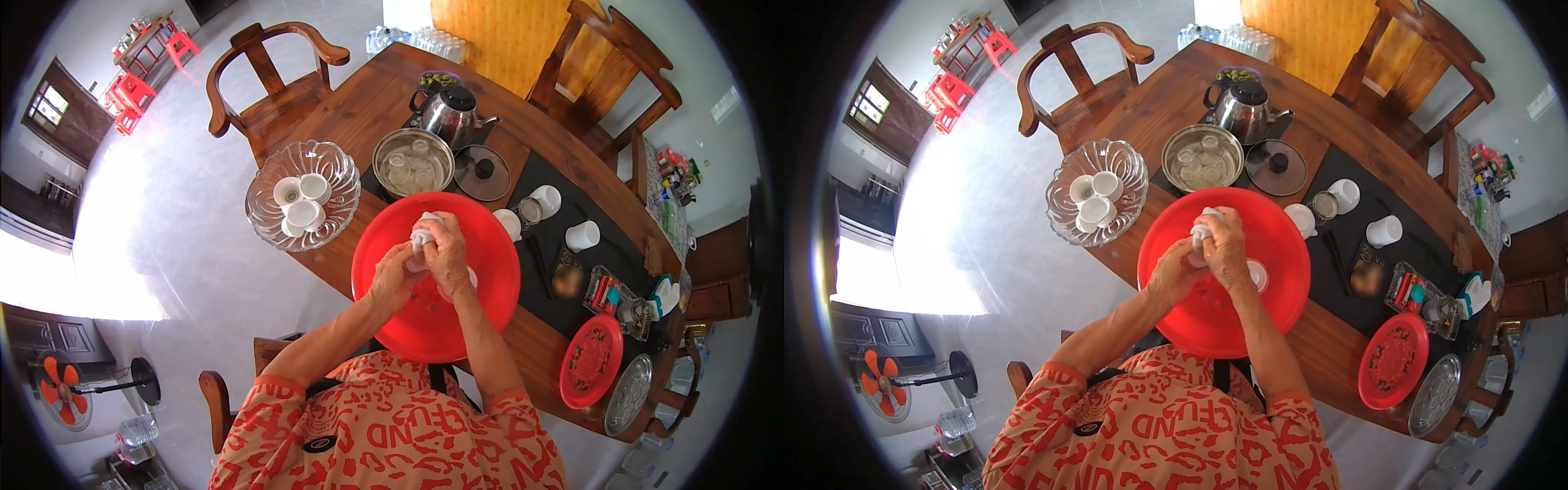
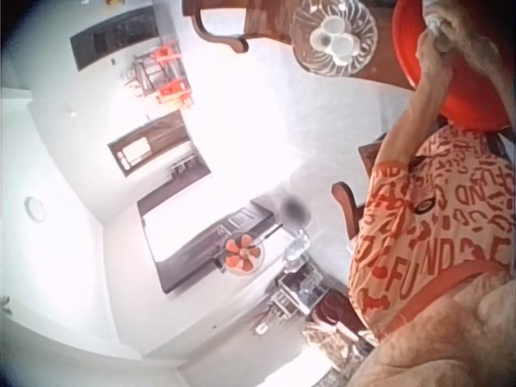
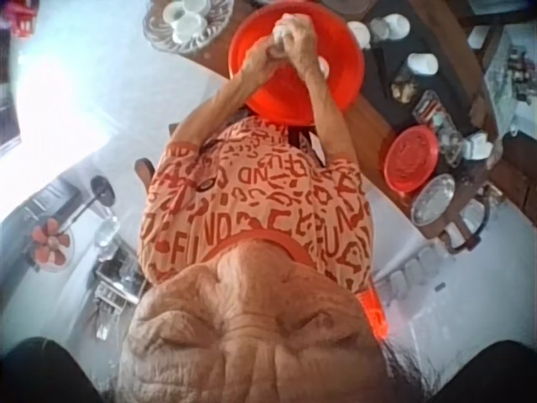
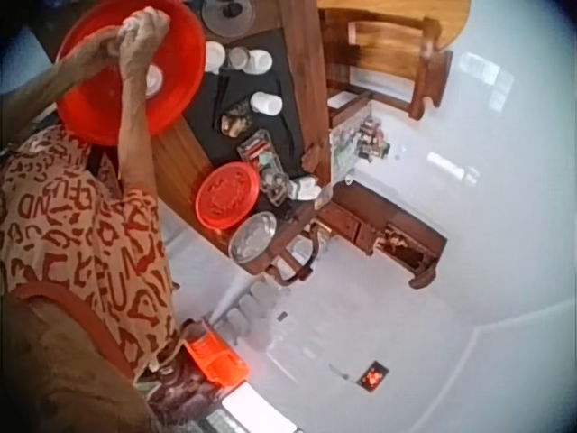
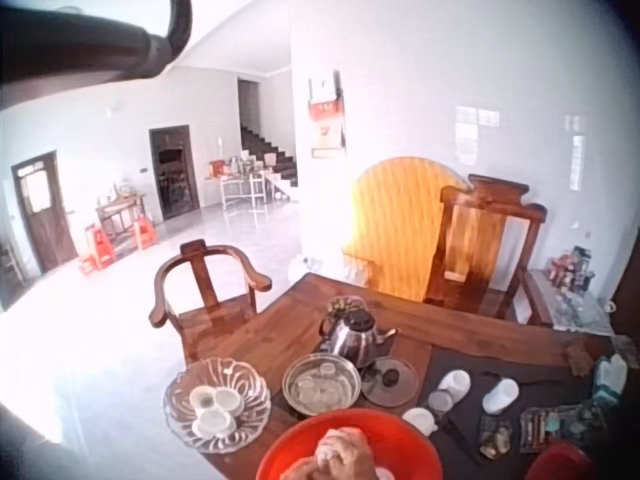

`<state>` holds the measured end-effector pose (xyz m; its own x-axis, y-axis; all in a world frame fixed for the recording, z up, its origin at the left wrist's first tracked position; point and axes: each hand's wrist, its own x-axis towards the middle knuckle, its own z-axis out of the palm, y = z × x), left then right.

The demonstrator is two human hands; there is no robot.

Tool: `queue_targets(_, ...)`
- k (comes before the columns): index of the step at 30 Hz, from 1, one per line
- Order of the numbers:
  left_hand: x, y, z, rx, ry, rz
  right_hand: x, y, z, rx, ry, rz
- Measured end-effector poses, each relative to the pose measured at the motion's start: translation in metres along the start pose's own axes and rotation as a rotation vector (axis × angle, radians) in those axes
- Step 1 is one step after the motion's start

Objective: The person wipes small white cups with a white cloth over a red plastic basin. They pick up each cup from the basin, wipe it thoroughly, and place it into a clear glass bowl on the wooden table. The process is repeated for multiple cups throughout the video.

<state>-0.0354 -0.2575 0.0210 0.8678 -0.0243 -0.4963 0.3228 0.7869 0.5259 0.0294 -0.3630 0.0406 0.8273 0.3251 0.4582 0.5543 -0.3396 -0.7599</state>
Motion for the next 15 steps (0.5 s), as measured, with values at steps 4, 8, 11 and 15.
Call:
queue_targets(4, -0.011, 0.008, 0.009, -0.070, 0.022, 0.030, -0.008, 0.048, -0.008, -0.035, -0.072, 0.149)
queue_targets(8, -0.010, 0.025, 0.016, -0.100, -0.012, 0.038, -0.026, 0.070, 0.001, -0.514, -0.253, 0.083)
queue_targets(11, 0.004, 0.020, 0.004, -0.147, 0.051, 0.050, -0.038, 0.047, 0.005, -0.696, -0.433, 0.238)
queue_targets(15, 0.027, -0.002, -0.027, -0.150, 0.174, 0.107, -0.032, 0.025, -0.016, -0.076, -0.368, 0.258)
